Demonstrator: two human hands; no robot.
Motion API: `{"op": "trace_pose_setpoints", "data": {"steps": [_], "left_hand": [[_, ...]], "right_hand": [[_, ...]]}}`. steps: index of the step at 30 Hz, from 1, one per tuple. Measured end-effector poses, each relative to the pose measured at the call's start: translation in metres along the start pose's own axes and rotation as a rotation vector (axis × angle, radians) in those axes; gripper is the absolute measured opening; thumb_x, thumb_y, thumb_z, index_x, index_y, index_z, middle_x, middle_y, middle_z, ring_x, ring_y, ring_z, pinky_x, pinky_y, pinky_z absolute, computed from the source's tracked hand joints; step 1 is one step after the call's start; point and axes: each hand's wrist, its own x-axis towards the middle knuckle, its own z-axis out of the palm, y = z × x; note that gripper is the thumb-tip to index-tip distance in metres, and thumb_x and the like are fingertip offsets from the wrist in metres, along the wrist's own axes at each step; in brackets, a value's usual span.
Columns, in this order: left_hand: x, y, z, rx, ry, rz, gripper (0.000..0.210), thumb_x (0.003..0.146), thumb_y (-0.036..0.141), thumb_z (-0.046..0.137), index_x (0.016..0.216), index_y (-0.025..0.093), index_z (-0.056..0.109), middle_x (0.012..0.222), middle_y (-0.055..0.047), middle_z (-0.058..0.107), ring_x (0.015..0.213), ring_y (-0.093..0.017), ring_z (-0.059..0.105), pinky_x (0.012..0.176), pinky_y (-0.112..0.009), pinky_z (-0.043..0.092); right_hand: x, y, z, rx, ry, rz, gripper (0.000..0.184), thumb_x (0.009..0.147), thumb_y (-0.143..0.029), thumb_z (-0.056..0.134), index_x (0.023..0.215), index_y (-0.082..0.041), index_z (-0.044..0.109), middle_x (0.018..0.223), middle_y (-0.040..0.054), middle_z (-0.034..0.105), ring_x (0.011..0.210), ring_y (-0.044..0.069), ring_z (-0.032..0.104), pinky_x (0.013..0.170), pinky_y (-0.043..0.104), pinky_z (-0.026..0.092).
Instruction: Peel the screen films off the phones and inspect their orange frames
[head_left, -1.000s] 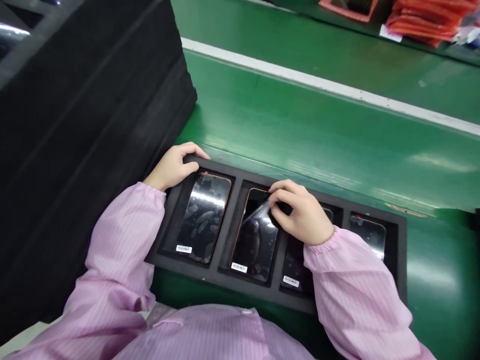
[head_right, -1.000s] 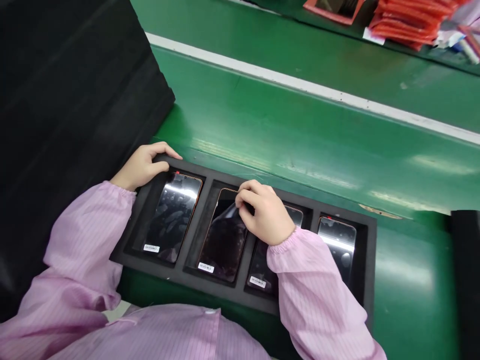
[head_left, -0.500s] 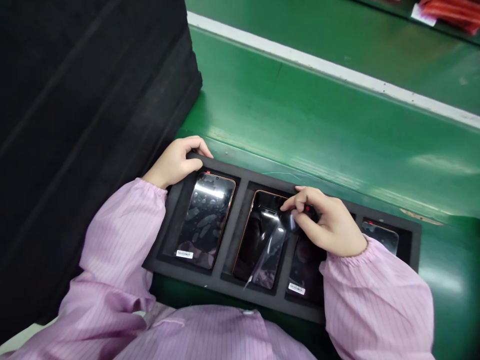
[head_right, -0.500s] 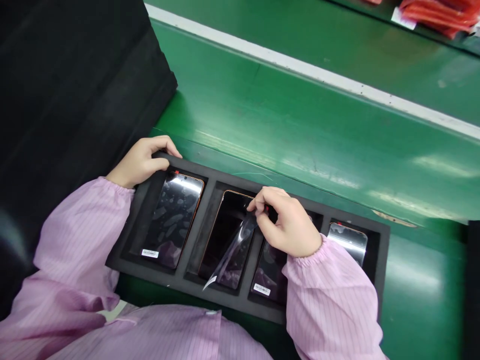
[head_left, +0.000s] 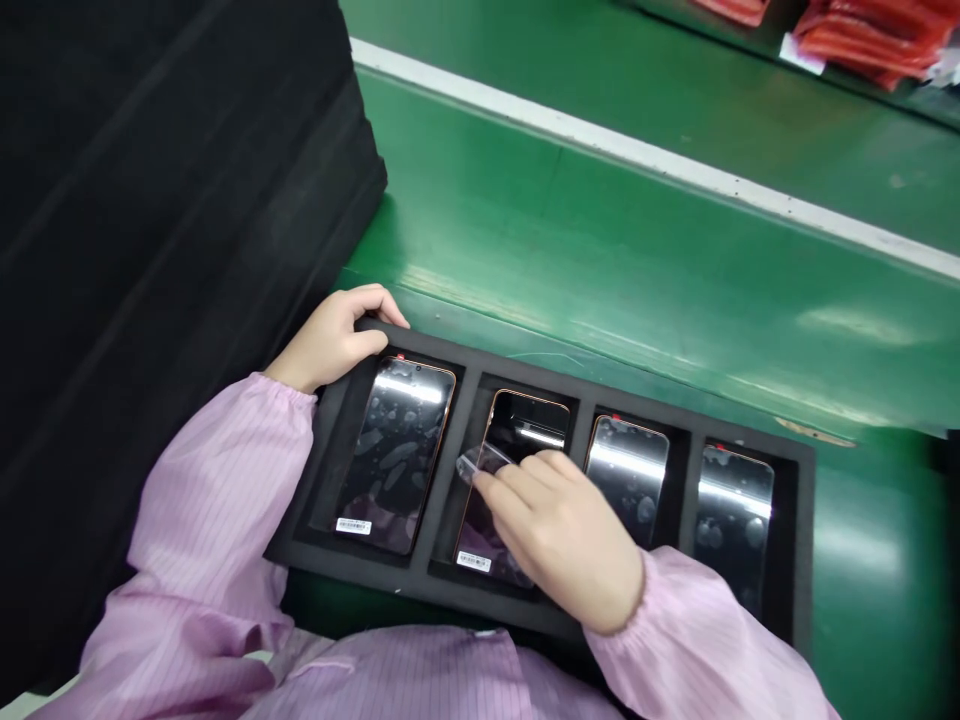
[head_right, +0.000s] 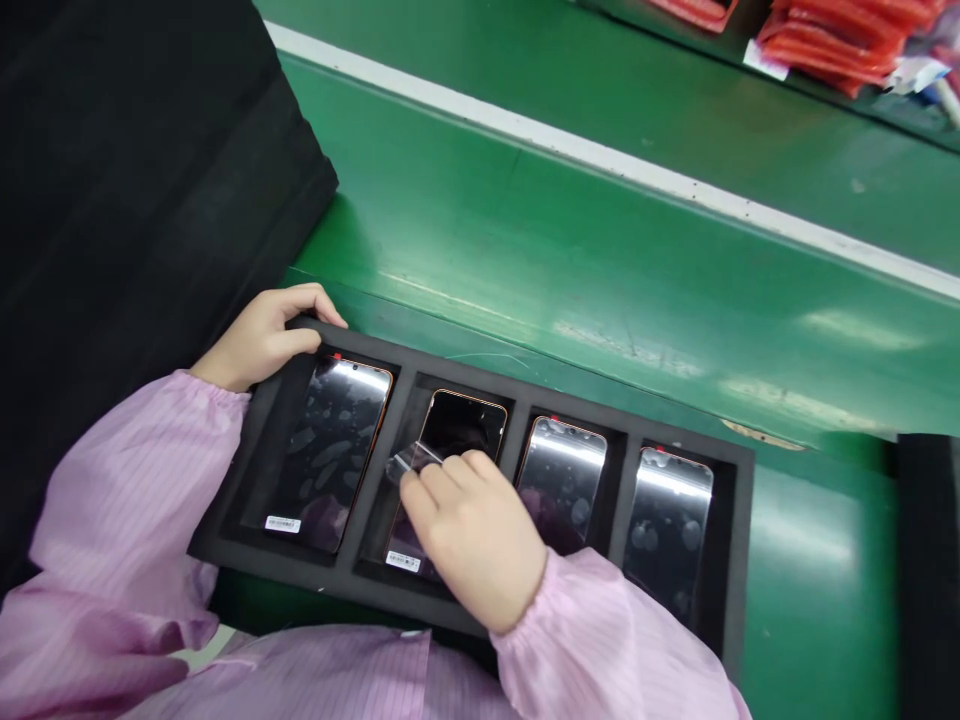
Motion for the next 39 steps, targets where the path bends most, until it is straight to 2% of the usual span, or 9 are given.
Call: {"op": "trace_pose_setpoints", "data": {"steps": [6, 10, 19, 21, 23, 26, 28, 33, 39], "left_hand": [[0.000, 0.000, 0.000, -0.008, -0.001, -0.016, 0.017, 0.061, 0.021, 0.050, 0.074, 0.021, 0.062, 0.077, 0.000, 0.061, 0.080, -0.021, 0.057, 0.075, -0.033, 0.043], [-0.001, 0.001, -0.001, -0.010, -0.019, -0.027, 0.016, 0.064, 0.019, 0.051, 0.075, 0.019, 0.062, 0.078, 0.000, 0.061, 0.080, -0.020, 0.057, 0.076, -0.032, 0.041], [-0.002, 0.004, -0.001, 0.007, -0.025, -0.051, 0.015, 0.065, 0.020, 0.051, 0.077, 0.019, 0.061, 0.080, 0.001, 0.061, 0.082, -0.020, 0.056, 0.077, -0.032, 0.041], [-0.002, 0.004, -0.001, 0.006, -0.027, -0.055, 0.015, 0.065, 0.019, 0.052, 0.077, 0.019, 0.061, 0.081, 0.001, 0.061, 0.082, -0.020, 0.056, 0.077, -0.032, 0.041], [-0.003, 0.003, -0.001, 0.009, -0.025, -0.060, 0.016, 0.065, 0.018, 0.052, 0.078, 0.018, 0.061, 0.081, 0.001, 0.061, 0.083, -0.019, 0.056, 0.077, -0.031, 0.041], [-0.004, 0.001, -0.002, 0.014, -0.020, -0.062, 0.017, 0.065, 0.016, 0.053, 0.080, 0.017, 0.062, 0.081, 0.002, 0.061, 0.082, -0.018, 0.055, 0.074, -0.028, 0.040], [-0.004, 0.000, -0.001, 0.008, -0.013, -0.055, 0.018, 0.065, 0.015, 0.053, 0.081, 0.017, 0.062, 0.081, 0.002, 0.061, 0.081, -0.017, 0.054, 0.073, -0.028, 0.040], [-0.005, 0.000, -0.001, -0.025, -0.009, -0.051, 0.020, 0.064, 0.012, 0.053, 0.080, 0.017, 0.063, 0.078, 0.003, 0.061, 0.078, -0.016, 0.054, 0.070, -0.028, 0.039], [-0.004, 0.000, -0.002, -0.009, -0.010, -0.029, 0.020, 0.064, 0.011, 0.053, 0.082, 0.014, 0.063, 0.077, 0.003, 0.060, 0.075, -0.013, 0.052, 0.067, -0.025, 0.038]], "right_hand": [[-0.003, -0.018, 0.014, -0.023, 0.013, -0.029, 0.040, 0.096, -0.004, 0.035, 0.132, -0.008, 0.053, 0.078, 0.0030, 0.058, 0.067, 0.017, 0.051, 0.073, 0.035, 0.040], [-0.003, -0.021, 0.018, 0.018, 0.003, -0.042, 0.042, 0.097, -0.006, 0.035, 0.135, -0.013, 0.050, 0.078, 0.0019, 0.057, 0.067, 0.017, 0.051, 0.072, 0.034, 0.040], [-0.002, -0.021, 0.021, 0.132, -0.124, -0.061, 0.047, 0.096, -0.012, 0.040, 0.143, -0.017, 0.042, 0.086, 0.0028, 0.060, 0.071, 0.017, 0.054, 0.073, 0.035, 0.038], [-0.002, -0.012, 0.016, 0.220, -0.086, -0.095, 0.045, 0.094, -0.014, 0.043, 0.139, -0.015, 0.046, 0.084, 0.0020, 0.062, 0.070, 0.016, 0.054, 0.070, 0.034, 0.039], [-0.001, 0.000, 0.008, 0.310, 0.026, -0.098, 0.037, 0.095, -0.015, 0.044, 0.130, -0.014, 0.054, 0.081, 0.0008, 0.064, 0.069, 0.014, 0.055, 0.069, 0.032, 0.041], [-0.001, 0.024, -0.007, 0.391, 0.206, 0.022, 0.030, 0.095, -0.014, 0.046, 0.121, -0.013, 0.061, 0.082, 0.0009, 0.067, 0.067, 0.011, 0.056, 0.068, 0.026, 0.045], [-0.002, 0.037, -0.016, 0.410, 0.243, 0.124, 0.032, 0.093, -0.012, 0.049, 0.123, -0.013, 0.061, 0.087, 0.0015, 0.069, 0.065, 0.009, 0.057, 0.067, 0.023, 0.047], [-0.002, 0.048, -0.023, 0.485, 0.191, 0.168, 0.033, 0.092, -0.010, 0.047, 0.118, -0.017, 0.066, 0.099, 0.0019, 0.071, 0.078, 0.010, 0.063, 0.076, 0.024, 0.052], [0.005, 0.037, -0.011, 1.031, 0.160, 0.374, 0.025, 0.094, -0.014, 0.048, 0.107, -0.015, 0.070, 0.087, 0.0005, 0.071, 0.060, 0.007, 0.066, 0.058, 0.018, 0.054]]}}
